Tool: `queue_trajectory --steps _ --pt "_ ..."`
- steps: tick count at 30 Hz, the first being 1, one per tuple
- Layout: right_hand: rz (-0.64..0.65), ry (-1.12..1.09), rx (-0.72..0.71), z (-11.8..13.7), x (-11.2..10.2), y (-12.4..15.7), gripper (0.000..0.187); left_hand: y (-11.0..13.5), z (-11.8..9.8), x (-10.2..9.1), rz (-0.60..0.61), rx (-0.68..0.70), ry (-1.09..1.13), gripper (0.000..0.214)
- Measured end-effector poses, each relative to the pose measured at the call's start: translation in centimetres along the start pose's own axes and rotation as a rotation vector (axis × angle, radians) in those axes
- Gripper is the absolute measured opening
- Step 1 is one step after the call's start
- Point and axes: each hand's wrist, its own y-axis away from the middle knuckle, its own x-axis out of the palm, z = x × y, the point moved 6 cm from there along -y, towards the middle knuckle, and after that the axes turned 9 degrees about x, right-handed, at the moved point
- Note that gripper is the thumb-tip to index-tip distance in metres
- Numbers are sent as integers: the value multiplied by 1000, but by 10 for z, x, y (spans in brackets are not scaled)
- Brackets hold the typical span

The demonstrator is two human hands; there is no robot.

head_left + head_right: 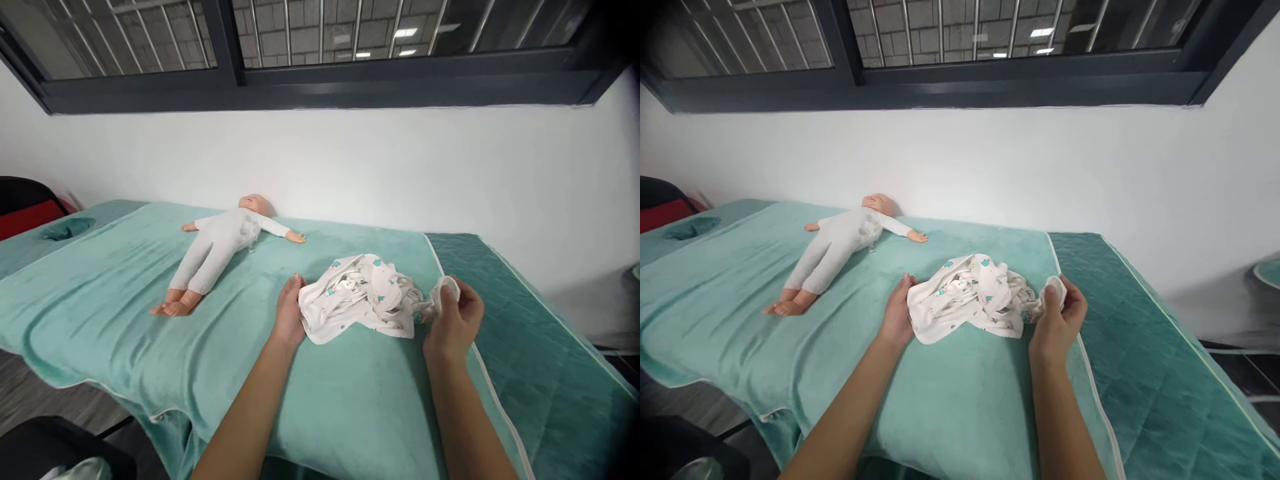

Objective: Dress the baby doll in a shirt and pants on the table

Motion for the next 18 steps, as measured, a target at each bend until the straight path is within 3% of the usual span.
queue_trajectory --steps 1,5,7,9,11,13,16,18 --pt "44 67 -58 6 6 7 54 2 -1 2 24 26 -60 37" --pt "437 389 -236 7 45 32 68 7 -2 15 204 108 -346 45" --pt "530 547 -359 2 58 40 73 9 1 23 302 141 -496 50" --pt "544 640 -413 -2 63 43 64 12 5 29 376 171 -682 58" --pt "533 629 -345 -4 62 40 50 15 9 34 430 222 -890 68" --pt "486 529 -171 -4 55 34 40 17 11 36 452 279 -1042 66" --pt "353 207 121 -1 36 23 34 16 13 32 424 305 -1058 43" --pt "309 26 202 3 25 15 36 14 11 28 380 315 -1019 30"
